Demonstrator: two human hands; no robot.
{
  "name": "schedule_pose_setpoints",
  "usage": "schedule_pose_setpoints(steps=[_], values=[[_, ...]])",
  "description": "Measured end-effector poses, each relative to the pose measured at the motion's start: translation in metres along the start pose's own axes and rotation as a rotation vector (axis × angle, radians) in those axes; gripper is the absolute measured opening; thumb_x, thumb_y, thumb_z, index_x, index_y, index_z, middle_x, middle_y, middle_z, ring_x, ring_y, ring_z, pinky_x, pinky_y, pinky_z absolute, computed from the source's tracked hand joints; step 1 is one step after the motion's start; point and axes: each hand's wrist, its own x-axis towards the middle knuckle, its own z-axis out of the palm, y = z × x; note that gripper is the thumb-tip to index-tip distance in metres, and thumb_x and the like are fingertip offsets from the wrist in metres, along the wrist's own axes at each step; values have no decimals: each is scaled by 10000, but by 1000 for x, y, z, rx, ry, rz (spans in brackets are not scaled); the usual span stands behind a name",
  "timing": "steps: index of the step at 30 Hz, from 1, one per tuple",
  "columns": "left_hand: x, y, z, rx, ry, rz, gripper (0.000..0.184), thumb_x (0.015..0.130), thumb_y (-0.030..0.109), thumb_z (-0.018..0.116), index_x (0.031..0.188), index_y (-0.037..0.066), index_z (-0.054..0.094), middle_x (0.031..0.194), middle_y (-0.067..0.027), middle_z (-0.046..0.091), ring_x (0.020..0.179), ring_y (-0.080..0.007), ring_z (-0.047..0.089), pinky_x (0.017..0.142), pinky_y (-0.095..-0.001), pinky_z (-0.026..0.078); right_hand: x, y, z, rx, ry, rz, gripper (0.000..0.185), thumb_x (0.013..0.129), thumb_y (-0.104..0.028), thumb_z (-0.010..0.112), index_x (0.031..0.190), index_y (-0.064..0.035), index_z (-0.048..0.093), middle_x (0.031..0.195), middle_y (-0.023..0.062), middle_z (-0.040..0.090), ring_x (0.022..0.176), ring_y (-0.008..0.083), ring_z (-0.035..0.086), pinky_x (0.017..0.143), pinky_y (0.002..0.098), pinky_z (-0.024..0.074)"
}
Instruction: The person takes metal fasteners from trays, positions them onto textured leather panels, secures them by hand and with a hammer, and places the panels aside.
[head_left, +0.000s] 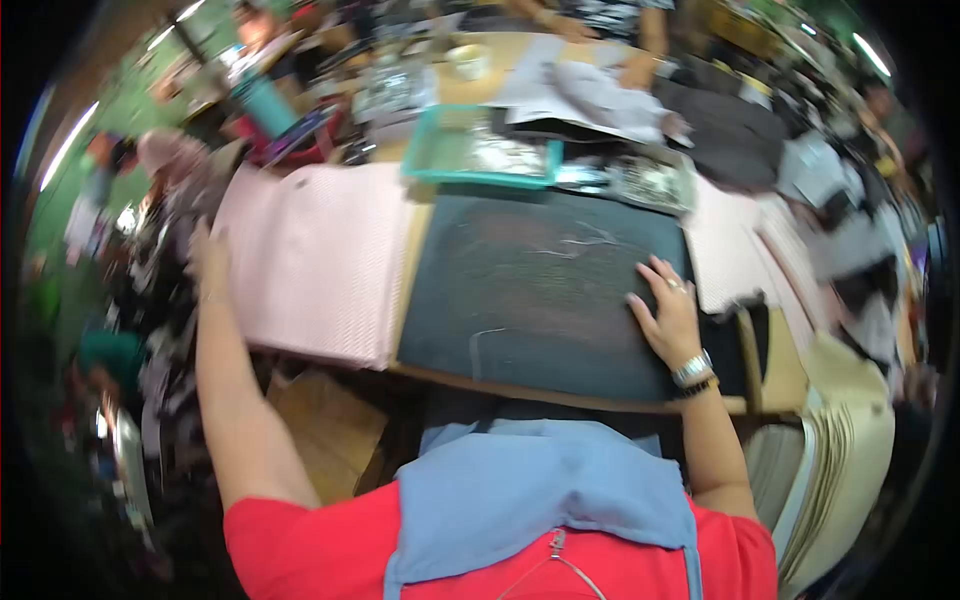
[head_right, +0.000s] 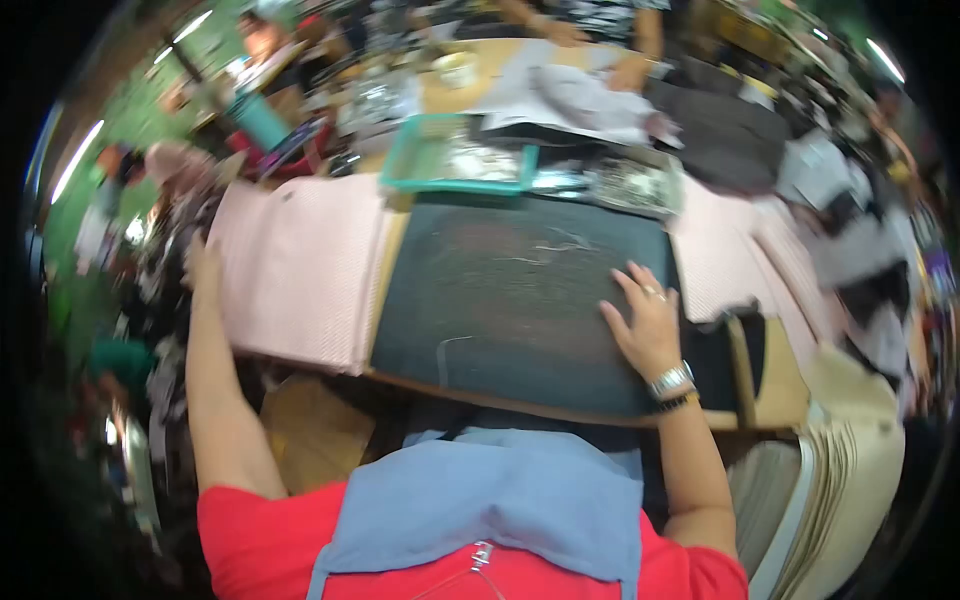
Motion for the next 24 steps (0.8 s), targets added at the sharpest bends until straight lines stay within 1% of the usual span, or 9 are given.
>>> schedule_pose_setpoints(steps=[1, 3, 5, 7, 11, 13, 16, 19, 24], values=[[-11, 11, 3, -18, 42, 106, 581, 934, 401, 600, 1456, 238, 408, 1495, -104, 436, 1365, -329, 428, 979, -793, 269, 3, 9, -2, -16, 28, 23, 434, 926, -333, 620, 1298, -115, 576, 1410, 105, 521, 1343, 309, 440, 1091, 575, 299], [-57, 57, -14, -75, 108, 285, 606, 924, 368, 619, 1462, 187, 410, 1446, -142, 489, 1336, -346, 460, 1043, -704, 299, 11, 40, -12, -164, 127, 107, 403, 932, -347, 607, 1261, -116, 597, 1369, 109, 553, 1265, 300, 514, 1045, 545, 363], [-78, 72, 16, -392, -13, 511, 584, 892, 277, 672, 1414, 101, 477, 1371, -176, 552, 1294, -359, 499, 1099, -543, 344, 21, 72, -24, -171, 135, 294, 387, 925, -377, 610, 1211, -117, 627, 1323, 118, 585, 1165, 306, 582, 982, 518, 418], [-155, 117, -2, -727, -149, 690, 508, 855, 178, 711, 1316, 26, 562, 1293, -183, 604, 1246, -344, 540, 1088, -398, 383, 21, 87, -31, -335, 89, 401, 482, 837, -479, 691, 1147, -111, 664, 1175, 113, 650, 1087, 321, 617, 934, 477, 461], [-299, 190, -62, -1081, -594, 701, 437, 853, 127, 709, 1259, 11, 597, 1271, -153, 612, 1226, -271, 552, 1063, -356, 401, 20, 115, -28, -203, 129, 349, 425, 795, -396, 749, 1111, -118, 685, 1095, 115, 667, 1027, 319, 635, 866, 430, 517], [-339, 206, -65, -1232, -741, 734, 429, 853, 156, 714, 1254, 54, 602, 1280, -122, 615, 1233, -257, 553, 1117, -441, 330, 27, 132, -25, -107, 137, 366, 384, 798, -354, 750, 1090, -111, 693, 1069, 126, 671, 1004, 326, 640, 868, 423, 519], [-380, 219, -66, -1136, -678, 846, 425, 843, 220, 728, 1244, 142, 609, 1291, -40, 622, 1243, -241, 554, 1134, -650, 115, 43, 156, -24, -183, 157, 434, 261, 854, -265, 663, 1024, -68, 681, 961, 215, 683, 921, 382, 657, 843, 477, 519], [-385, 219, -68, -985, -582, 1011, 411, 847, 236, 722, 1230, 135, 614, 1282, -68, 626, 1240, -253, 556, 1123, -630, 208, 50, 187, -41, 39, 248, 544, 222, 901, -212, 563, 1001, -31, 647, 922, 275, 659, 913, 452, 639, 808, 508, 500], [-384, 219, -68, -1023, -565, 1010, 373, 856, 215, 713, 1205, 121, 623, 1247, -67, 643, 1211, -265, 574, 1111, -589, 273, 57, 224, -98, 103, 668, 404, 255, 942, -216, 539, 1132, -78, 638, 967, 256, 667, 914, 444, 643, 786, 483, 503]])
